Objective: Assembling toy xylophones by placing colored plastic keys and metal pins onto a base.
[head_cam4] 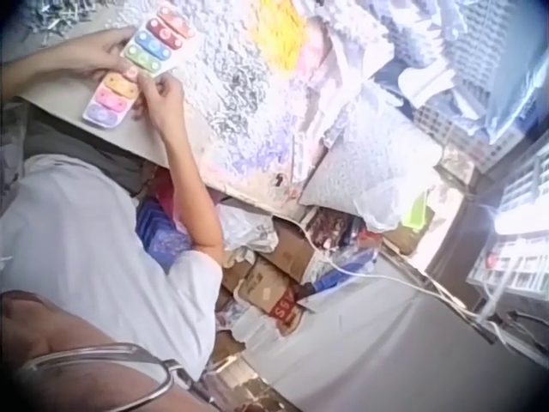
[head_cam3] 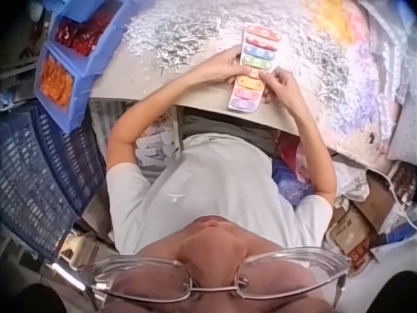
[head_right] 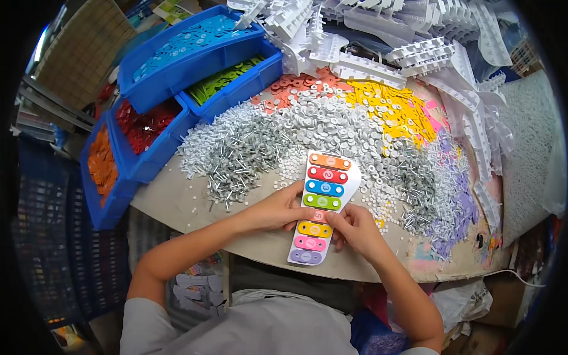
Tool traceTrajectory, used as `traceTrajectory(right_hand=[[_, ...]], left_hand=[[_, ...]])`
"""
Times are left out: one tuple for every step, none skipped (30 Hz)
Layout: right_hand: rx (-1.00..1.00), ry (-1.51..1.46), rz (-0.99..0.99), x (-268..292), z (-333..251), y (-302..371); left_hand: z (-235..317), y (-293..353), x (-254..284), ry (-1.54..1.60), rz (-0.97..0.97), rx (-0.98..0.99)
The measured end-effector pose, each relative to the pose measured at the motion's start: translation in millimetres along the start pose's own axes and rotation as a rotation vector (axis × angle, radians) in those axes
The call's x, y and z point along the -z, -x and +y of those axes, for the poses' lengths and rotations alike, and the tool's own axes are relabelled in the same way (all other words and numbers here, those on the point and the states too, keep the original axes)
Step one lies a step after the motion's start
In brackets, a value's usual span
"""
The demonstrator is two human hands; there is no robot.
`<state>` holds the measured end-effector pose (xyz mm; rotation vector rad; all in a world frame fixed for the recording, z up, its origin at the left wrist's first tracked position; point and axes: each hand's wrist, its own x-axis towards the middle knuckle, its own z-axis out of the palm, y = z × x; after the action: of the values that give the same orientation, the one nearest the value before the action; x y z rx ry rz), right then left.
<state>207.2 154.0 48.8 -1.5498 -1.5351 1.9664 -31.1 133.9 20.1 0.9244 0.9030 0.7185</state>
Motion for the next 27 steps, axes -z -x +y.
traceTrajectory(right_hand=[[0.006, -0.004, 0.011, -1, 2, -1], [0.012, -0.004, 0.006, -2, 1, 0], [0.024, -0.021, 0.007, -4, 0, 0], [0.037, -0.037, 0.006, -5, -2, 1], [0.049, -0.034, -0.003, -4, -3, 0], [0.041, -0.007, -0.009, -3, -4, 0], [0.032, 0.021, -0.018, -3, -5, -1], [0.040, 0.026, -0.016, -4, -2, 3], [0.107, -0.035, 0.093, -5, 7, 8], [0.173, -0.097, 0.202, -6, 18, 12], [0.249, -0.147, 0.268, -4, 33, 15], [0.246, -0.151, 0.281, -4, 38, 17], [0.312, -0.188, 0.333, -6, 42, 21], [0.376, -0.221, 0.392, -6, 47, 25], [0.402, -0.215, 0.431, -9, 52, 24], [0.425, -0.207, 0.477, -13, 58, 20], [0.475, -0.154, 0.491, -18, 59, 19], [0.510, -0.078, 0.510, -22, 60, 18], [0.525, -0.017, 0.509, -26, 53, 20], [0.583, 0.143, 0.572, -26, 61, 19], [0.630, 0.276, 0.601, -29, 41, 32], [0.652, 0.320, 0.629, -26, 38, 41], [0.704, 0.446, 0.731, -14, 40, 49], [0.751, 0.568, 0.828, -3, 45, 55], [0.688, 0.576, 0.948, 13, 52, 67], [0.635, 0.580, 1.049, 28, 59, 78], [0.540, 0.630, 1.150, 45, 64, 92]], left_hand=[[-2, 1, 2, -0.032, 0.019, 0.019], [0, 2, 2, -0.037, 0.025, 0.017], [0, 3, 1, -0.055, 0.029, 0.000], [0, 6, 1, -0.074, 0.035, -0.017], [5, 7, 5, -0.143, 0.038, 0.022], [7, 15, 5, -0.149, 0.054, 0.016], [8, 26, 3, -0.307, 0.173, 0.022], [13, 33, -1, -0.461, 0.276, 0.026], [17, 46, 3, -0.550, 0.379, 0.017], [22, 60, 13, -0.604, 0.526, -0.078], [27, 74, 23, -0.656, 0.661, -0.176], [26, 84, 39, -0.809, 0.843, -0.353], [24, 94, 58, -0.952, 1.017, -0.539], [27, 105, 77, -1.139, 1.079, -0.528], [23, 115, 94, -1.279, 1.095, -0.490], [17, 127, 109, -1.313, 1.055, -0.440], [9, 134, 120, -1.323, 1.051, -0.401], [-1, 137, 128, -1.331, 1.038, -0.368], [-9, 143, 134, -1.331, 1.023, -0.303], [-12, 145, 136, -1.332, 1.003, -0.246], [-14, 150, 136, -1.351, 1.033, -0.286], [-17, 147, 136, -1.364, 1.065, -0.333], [-24, 146, 140, -1.346, 1.038, -0.354], [-29, 142, 145, -1.324, 1.087, -0.346], [-33, 135, 148, -1.304, 1.143, -0.333], [-33, 133, 147, -1.298, 1.138, -0.335], [-32, 131, 145, -1.265, 1.136, -0.279]])
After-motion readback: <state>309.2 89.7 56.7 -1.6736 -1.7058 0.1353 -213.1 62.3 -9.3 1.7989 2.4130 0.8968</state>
